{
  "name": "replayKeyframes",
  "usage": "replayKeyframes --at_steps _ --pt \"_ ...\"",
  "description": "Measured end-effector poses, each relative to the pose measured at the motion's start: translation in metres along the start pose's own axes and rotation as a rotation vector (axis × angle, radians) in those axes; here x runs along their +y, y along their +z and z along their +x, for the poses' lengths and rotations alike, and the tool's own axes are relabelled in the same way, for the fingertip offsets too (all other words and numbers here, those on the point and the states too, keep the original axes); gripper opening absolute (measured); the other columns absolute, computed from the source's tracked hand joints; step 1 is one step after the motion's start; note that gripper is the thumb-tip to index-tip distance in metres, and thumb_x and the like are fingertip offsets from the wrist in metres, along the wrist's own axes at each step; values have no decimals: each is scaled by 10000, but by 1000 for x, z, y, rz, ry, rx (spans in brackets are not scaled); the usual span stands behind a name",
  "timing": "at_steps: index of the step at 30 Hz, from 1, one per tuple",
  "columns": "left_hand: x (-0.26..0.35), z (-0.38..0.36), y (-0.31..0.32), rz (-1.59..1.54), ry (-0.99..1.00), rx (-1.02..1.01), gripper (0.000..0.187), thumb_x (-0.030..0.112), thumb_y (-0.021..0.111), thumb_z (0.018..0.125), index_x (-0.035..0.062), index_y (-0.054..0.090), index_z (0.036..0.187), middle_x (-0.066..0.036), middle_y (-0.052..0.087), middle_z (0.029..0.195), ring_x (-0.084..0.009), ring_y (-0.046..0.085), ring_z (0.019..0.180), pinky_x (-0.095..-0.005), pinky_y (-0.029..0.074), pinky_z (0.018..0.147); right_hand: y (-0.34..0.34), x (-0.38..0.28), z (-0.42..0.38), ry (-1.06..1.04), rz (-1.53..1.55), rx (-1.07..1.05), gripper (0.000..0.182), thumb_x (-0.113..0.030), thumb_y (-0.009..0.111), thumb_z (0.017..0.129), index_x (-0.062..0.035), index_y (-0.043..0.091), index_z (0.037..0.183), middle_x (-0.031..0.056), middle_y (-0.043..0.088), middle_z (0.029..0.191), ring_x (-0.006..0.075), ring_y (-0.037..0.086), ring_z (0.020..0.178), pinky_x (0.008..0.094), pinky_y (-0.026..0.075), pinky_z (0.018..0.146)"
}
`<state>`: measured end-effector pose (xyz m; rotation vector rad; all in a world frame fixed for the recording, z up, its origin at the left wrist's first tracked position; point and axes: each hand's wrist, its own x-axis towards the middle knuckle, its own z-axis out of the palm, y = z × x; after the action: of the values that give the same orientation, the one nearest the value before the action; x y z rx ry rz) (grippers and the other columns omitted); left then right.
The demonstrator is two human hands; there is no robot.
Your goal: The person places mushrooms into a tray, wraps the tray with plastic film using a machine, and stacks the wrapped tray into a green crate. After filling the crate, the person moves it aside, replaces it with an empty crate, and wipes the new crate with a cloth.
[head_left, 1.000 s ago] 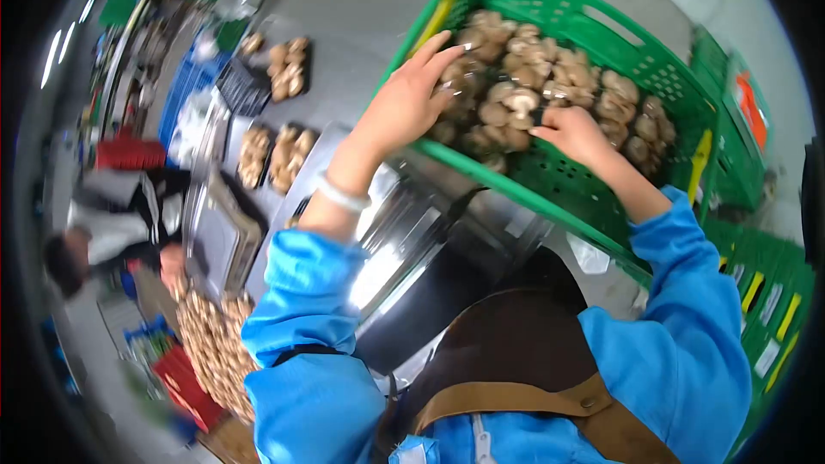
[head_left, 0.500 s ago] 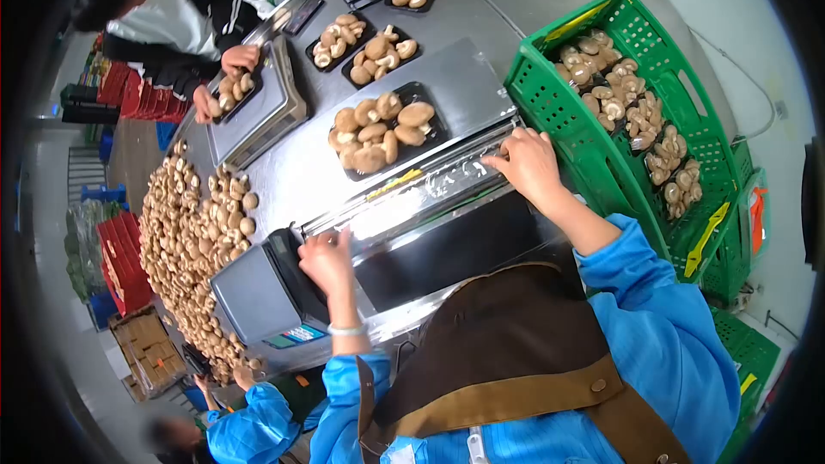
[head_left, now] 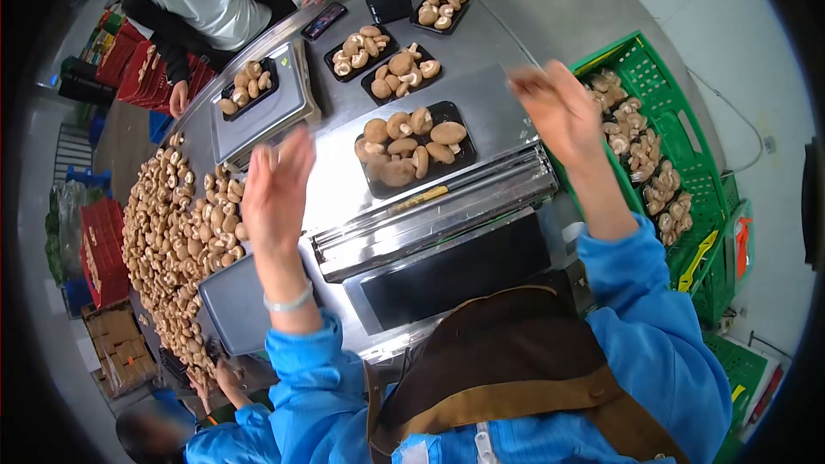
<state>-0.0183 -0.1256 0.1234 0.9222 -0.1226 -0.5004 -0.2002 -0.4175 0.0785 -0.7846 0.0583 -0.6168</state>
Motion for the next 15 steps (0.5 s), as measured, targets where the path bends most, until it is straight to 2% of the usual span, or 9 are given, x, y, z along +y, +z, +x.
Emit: replayKeyframes --at_steps 2,4,5,6,7,9,13,14,15 --pt "-46 58 -24 168 210 -211 182 219 487 987 60 489 898 -232 583 1191 -322 549 1136 -422 405 952 6 30 41 -114 -404 40 185 -190 467 992 -44 486 880 178 642 1074 291 605 1026 368 440 930" --pt "-104 112 -83 859 275 -183 171 206 486 985 45 486 925 -203 633 1104 -293 597 1052 -391 432 897 -25 81 69 -178 -1042 -30 192 -200 460 993 -17 474 935 151 662 1034 297 626 979 382 470 865" --pt "-113 107 -75 1060 224 -183 163 192 483 981 38 487 929 -178 633 988 -274 591 918 -372 447 833 -57 109 79 12 -1323 -59 150 -180 466 975 -32 446 959 155 664 1028 287 626 974 419 469 821" --pt "-124 95 -68 1260 167 -180 155 179 481 978 31 489 933 -153 634 873 -255 585 785 -353 462 770 -71 127 80 59 -1558 -189 150 -171 496 943 -34 440 967 218 627 962 396 601 922 452 465 757" --pt "-129 94 -70 1252 130 -189 150 176 489 973 30 486 940 -151 602 804 -251 559 723 -349 464 722 -62 128 74 153 -1537 -230 165 -173 511 923 -30 435 953 233 612 916 450 563 899 460 457 740" --pt "-135 97 -80 1309 19 -242 137 168 495 971 33 517 957 -110 614 794 -208 583 705 -335 478 663 -57 126 67 278 -1458 -261 195 -219 542 920 -28 514 951 214 631 846 399 607 832 437 464 710" --pt "-116 63 -71 685 -403 -298 240 201 479 992 2 574 1086 -41 627 919 -121 577 849 -263 469 733 -55 108 44 478 -1258 -442 408 -407 604 885 -6 664 932 213 652 833 374 616 793 437 462 698" --pt "-109 49 -66 734 -476 -300 312 258 465 1001 -13 585 1097 -57 625 918 -111 554 894 -248 447 774 -58 106 38 645 -1290 -442 466 -461 634 857 -4 697 915 206 658 836 354 610 762 414 465 695" --pt "-107 37 -72 901 -470 -308 340 284 455 1004 -18 595 1072 -51 625 926 -109 545 887 -256 441 769 -59 105 26 528 -1313 -436 463 -454 634 860 4 689 901 200 655 822 352 608 756 414 465 693"
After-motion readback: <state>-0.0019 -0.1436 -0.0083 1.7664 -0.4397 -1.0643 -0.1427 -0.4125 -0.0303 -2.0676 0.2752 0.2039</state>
